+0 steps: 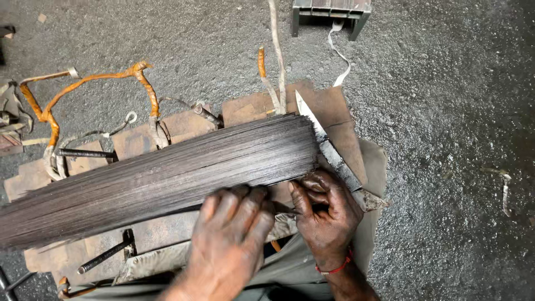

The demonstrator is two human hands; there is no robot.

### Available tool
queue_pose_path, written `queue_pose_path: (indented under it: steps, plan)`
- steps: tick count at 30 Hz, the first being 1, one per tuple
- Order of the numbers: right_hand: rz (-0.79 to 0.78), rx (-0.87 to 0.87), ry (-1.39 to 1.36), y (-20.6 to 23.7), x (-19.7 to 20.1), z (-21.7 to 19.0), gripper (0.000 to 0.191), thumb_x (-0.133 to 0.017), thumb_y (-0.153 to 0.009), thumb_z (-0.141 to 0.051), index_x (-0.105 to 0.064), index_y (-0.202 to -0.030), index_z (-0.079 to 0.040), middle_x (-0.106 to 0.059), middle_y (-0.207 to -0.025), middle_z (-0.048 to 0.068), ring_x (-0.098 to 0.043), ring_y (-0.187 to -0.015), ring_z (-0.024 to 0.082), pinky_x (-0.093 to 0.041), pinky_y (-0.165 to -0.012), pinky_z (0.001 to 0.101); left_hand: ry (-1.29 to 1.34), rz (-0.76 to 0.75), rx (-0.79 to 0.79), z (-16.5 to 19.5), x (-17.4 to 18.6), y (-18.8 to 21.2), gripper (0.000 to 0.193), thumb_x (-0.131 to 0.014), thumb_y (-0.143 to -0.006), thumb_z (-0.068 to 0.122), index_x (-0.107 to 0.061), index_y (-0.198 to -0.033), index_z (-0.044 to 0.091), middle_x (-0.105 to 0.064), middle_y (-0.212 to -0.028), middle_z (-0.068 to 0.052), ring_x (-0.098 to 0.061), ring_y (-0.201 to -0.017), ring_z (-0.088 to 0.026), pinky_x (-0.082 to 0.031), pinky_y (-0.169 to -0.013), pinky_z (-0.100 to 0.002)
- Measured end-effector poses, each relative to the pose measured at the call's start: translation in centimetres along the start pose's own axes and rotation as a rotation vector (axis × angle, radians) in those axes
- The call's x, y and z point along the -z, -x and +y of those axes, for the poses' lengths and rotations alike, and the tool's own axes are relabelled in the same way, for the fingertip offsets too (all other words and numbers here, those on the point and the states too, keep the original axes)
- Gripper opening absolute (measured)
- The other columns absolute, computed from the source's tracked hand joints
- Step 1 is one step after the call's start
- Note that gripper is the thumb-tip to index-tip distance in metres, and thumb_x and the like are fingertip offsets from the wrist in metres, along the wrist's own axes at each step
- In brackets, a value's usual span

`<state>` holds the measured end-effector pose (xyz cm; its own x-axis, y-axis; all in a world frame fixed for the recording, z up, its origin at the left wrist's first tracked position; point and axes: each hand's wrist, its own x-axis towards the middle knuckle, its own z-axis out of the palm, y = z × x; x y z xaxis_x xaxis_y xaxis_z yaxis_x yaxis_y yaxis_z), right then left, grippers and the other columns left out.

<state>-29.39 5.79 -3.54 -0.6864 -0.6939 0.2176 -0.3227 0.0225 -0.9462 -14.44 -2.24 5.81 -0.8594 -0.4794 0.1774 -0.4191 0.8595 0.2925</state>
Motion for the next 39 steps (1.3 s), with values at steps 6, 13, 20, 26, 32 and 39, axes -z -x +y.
queue_pose_path:
  steps: [6,13,20,26,32,39]
  plan:
    - [0.002,-0.059,-0.037,0.0,-0.1,0.1,0.031,-0.081,-0.088,0.0,-0.064,-0.113,0.005,-0.072,-0.107,0.012,-0.074,-0.09,0.014,-0.065,-0.072,0.0248,-0.107,0.072,0.11,2.2,-1.9,1.7,0.031,-0.065,-0.078,0.018,-0.067,-0.104,0.002,-0.062,-0.136,-0.022,-0.052,-0.13,-0.036,-0.034,-0.109,-0.064]
    - [0.003,0.003,-0.037,0.1,-0.3,0.0,0.032,-0.08,-0.089,0.001,-0.063,-0.115,0.006,-0.074,-0.106,0.013,-0.076,-0.09,0.015,-0.065,-0.075,0.0268,-0.027,0.027,0.148,2.0,-1.4,1.7,0.033,-0.067,-0.074,0.012,-0.066,-0.106,0.002,-0.061,-0.129,-0.018,-0.051,-0.13,-0.037,-0.03,-0.111,-0.063]
    - [0.024,0.001,-0.021,-0.3,-0.8,0.3,0.031,-0.084,-0.085,-0.001,-0.064,-0.106,0.007,-0.076,-0.095,0.013,-0.077,-0.083,0.015,-0.063,-0.072,0.0263,0.013,0.067,0.117,1.9,-1.3,2.0,0.041,-0.069,-0.069,0.015,-0.066,-0.106,-0.002,-0.057,-0.137,-0.025,-0.05,-0.129,-0.04,-0.027,-0.111,-0.065]
    - [0.019,-0.05,-0.258,0.1,-0.6,1.1,0.028,-0.08,-0.09,0.0,-0.068,-0.115,0.006,-0.077,-0.1,0.013,-0.077,-0.087,0.016,-0.065,-0.075,0.0256,0.003,0.049,0.099,1.3,-0.2,1.3,0.039,-0.067,-0.073,0.006,-0.069,-0.111,0.002,-0.061,-0.129,-0.022,-0.054,-0.126,-0.039,-0.033,-0.11,-0.06]
    - [0.061,0.088,0.028,-0.2,-0.3,1.1,0.03,-0.08,-0.086,0.001,-0.07,-0.114,0.004,-0.075,-0.103,0.013,-0.076,-0.085,0.015,-0.065,-0.07,0.0236,0.063,0.118,0.096,-0.8,1.3,-1.2,0.042,-0.068,-0.073,0.01,-0.07,-0.113,-0.001,-0.063,-0.107,-0.016,-0.057,-0.102,-0.036,-0.044,-0.09,-0.053]
    - [0.03,0.049,-0.003,-0.3,0.1,1.5,0.038,-0.083,-0.082,0.003,-0.068,-0.116,0.005,-0.072,-0.105,0.012,-0.072,-0.085,0.013,-0.059,-0.07,0.0246,0.09,0.131,0.022,-0.8,0.9,-3.4,0.041,-0.068,-0.077,0.012,-0.069,-0.115,-0.002,-0.062,-0.107,-0.013,-0.058,-0.102,-0.032,-0.044,-0.088,-0.05]
